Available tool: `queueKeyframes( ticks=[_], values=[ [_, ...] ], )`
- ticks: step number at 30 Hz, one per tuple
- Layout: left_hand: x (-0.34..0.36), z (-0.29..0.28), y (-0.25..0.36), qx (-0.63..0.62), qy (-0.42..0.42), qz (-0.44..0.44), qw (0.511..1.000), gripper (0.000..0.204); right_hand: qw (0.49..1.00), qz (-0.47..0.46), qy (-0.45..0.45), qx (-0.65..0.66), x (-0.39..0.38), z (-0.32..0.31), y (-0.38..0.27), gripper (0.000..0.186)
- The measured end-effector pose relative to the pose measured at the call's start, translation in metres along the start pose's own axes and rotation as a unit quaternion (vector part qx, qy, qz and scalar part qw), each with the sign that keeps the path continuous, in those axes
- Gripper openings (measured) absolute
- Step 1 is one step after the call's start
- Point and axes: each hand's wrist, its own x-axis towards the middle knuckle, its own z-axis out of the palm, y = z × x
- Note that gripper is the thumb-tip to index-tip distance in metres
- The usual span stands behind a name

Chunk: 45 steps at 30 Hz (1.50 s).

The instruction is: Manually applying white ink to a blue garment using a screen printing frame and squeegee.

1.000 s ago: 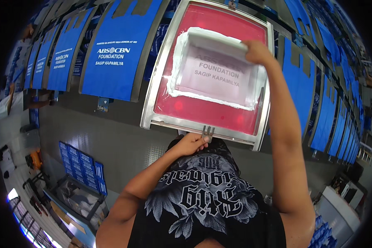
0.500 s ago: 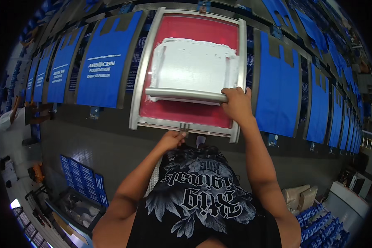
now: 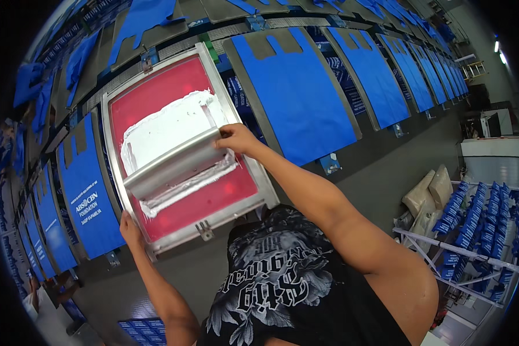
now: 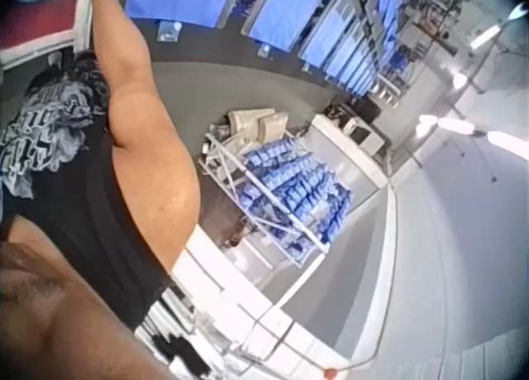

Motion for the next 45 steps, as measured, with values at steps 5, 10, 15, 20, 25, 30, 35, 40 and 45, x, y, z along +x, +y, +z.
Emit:
queueKeyframes(
  ticks=[5, 10, 15, 20, 25, 30, 35, 40, 45],
  values=[
    [-0.078, 0.06, 0.098, -0.076, -0.03, 0.005, 0.997, 0.047, 0.999, -0.019, 0.043, -0.014, -0.054, -0.111, -0.024, 0.026],
    [-0.141, 0.198, 0.165, -0.158, -0.086, -0.031, 0.983, 0.045, 0.996, 0.006, 0.08, -0.028, -0.101, -0.262, -0.012, 0.037],
    [-0.193, 0.289, 0.239, -0.13, -0.083, -0.002, 0.988, 0.042, 0.994, 0.018, 0.106, -0.007, -0.123, -0.375, 0.019, 0.035],
    [-0.217, 0.329, 0.24, -0.17, -0.062, -0.025, 0.983, 0.041, 0.999, 0.007, 0.047, -0.007, -0.096, -0.428, 0.039, 0.035],
    [-0.202, 0.345, 0.245, -0.013, -0.028, 0.009, 0.999, 0.045, 0.996, -0.019, 0.06, -0.058, -0.065, -0.456, 0.073, 0.039],
    [-0.193, 0.351, 0.243, -0.152, -0.03, -0.061, 0.986, 0.05, 1.0, -0.008, 0.018, 0.018, -0.062, -0.442, 0.06, 0.031],
    [-0.195, 0.355, 0.236, -0.138, -0.022, -0.057, 0.989, 0.05, 1.0, -0.009, 0.016, 0.024, -0.068, -0.437, 0.081, 0.036],
    [-0.193, 0.359, 0.229, -0.101, -0.041, -0.042, 0.993, 0.052, 1.0, -0.017, 0.013, 0.02, -0.071, -0.437, 0.078, 0.036],
    [-0.192, 0.347, 0.236, 0.138, 0.027, 0.159, 0.977, 0.055, 0.983, -0.012, -0.013, -0.183, -0.084, -0.438, 0.058, 0.038]
  ],
)
